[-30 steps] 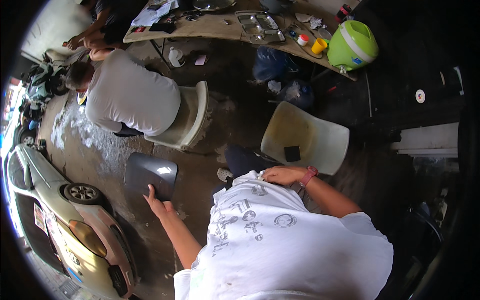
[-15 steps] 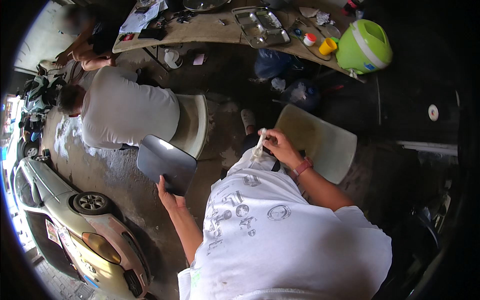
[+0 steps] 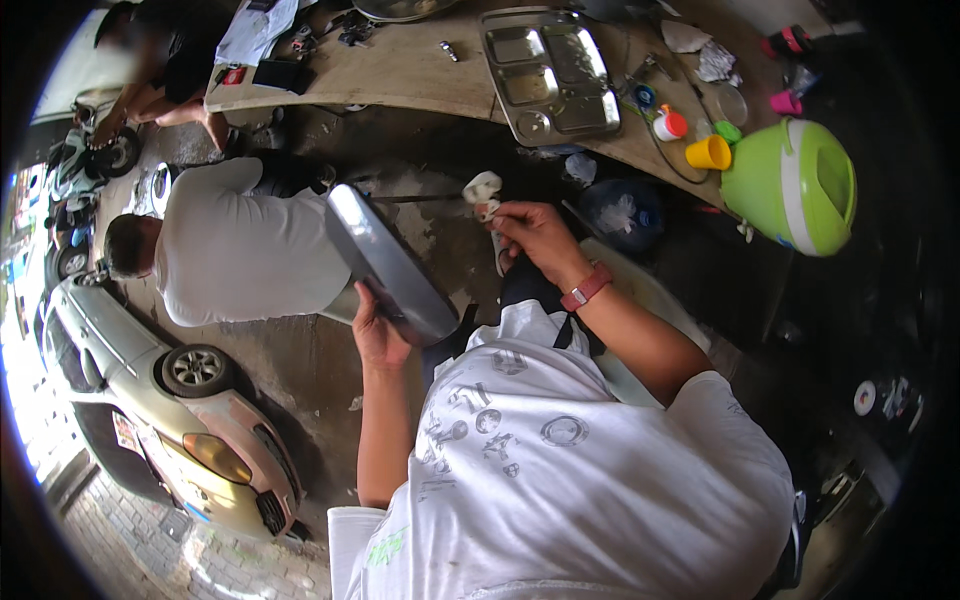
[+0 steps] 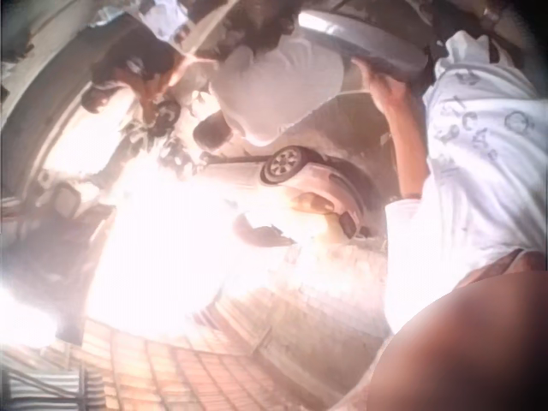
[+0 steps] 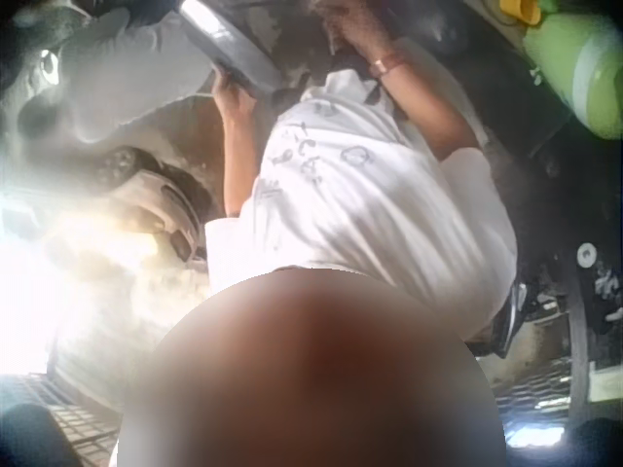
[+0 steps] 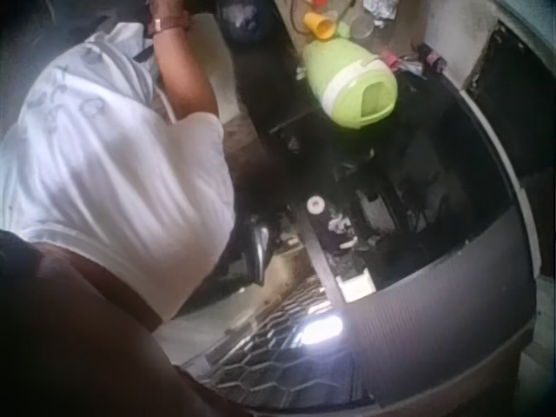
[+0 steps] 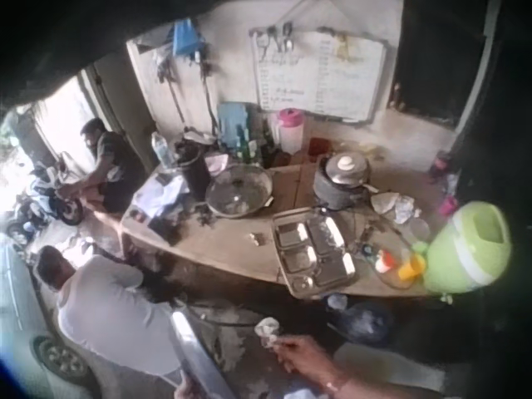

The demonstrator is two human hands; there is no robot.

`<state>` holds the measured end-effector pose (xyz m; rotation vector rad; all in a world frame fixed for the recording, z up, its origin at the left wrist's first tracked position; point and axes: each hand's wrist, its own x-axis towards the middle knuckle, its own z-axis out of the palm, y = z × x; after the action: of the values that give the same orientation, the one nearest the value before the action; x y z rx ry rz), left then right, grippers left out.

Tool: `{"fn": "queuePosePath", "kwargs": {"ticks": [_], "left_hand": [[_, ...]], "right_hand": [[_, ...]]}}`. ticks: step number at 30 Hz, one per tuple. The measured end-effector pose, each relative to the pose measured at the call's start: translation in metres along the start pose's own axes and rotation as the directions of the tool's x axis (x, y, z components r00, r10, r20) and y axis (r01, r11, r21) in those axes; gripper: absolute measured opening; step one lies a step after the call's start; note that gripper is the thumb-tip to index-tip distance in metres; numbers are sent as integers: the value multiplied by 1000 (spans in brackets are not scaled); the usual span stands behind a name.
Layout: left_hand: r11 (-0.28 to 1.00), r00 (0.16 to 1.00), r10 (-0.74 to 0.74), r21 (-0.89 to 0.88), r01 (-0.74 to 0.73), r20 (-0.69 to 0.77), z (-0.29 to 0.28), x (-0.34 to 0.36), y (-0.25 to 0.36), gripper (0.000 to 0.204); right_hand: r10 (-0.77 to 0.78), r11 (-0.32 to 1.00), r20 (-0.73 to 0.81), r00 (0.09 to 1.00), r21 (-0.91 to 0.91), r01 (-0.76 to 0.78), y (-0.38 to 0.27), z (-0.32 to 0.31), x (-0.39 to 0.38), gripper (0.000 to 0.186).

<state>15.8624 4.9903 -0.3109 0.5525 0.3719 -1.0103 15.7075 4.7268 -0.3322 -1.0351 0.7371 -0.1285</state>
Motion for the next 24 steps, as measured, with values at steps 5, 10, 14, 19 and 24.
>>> {"fn": "queuePosePath", "kwargs": {"ticks": [5, 10, 14, 19, 24], "left_hand": [[994, 990, -109, -2, 110, 85, 17, 29, -12, 57], [986, 980, -166, 24, 164, 113, 10, 26, -9, 60], [990, 991, -137, 24, 136, 16, -4, 7, -5, 57], [987, 984, -155, -17, 157, 92, -33, -17, 3, 59], [993, 983, -120, 1, 121, 142, -52, -35, 18, 57]], "right_hand": [[121, 985, 314, 942, 84, -154, 8, 34, -1, 32], [159, 927, 379, 912, 260, -270, 15, 48, -20, 42], [85, 943, 367, 926, 271, -194, 6, 53, -37, 64], [112, 992, 388, 915, 4, -124, 20, 83, -57, 80], [-269, 843, 382, 884, -350, 408, 48, 127, -68, 86]]}}
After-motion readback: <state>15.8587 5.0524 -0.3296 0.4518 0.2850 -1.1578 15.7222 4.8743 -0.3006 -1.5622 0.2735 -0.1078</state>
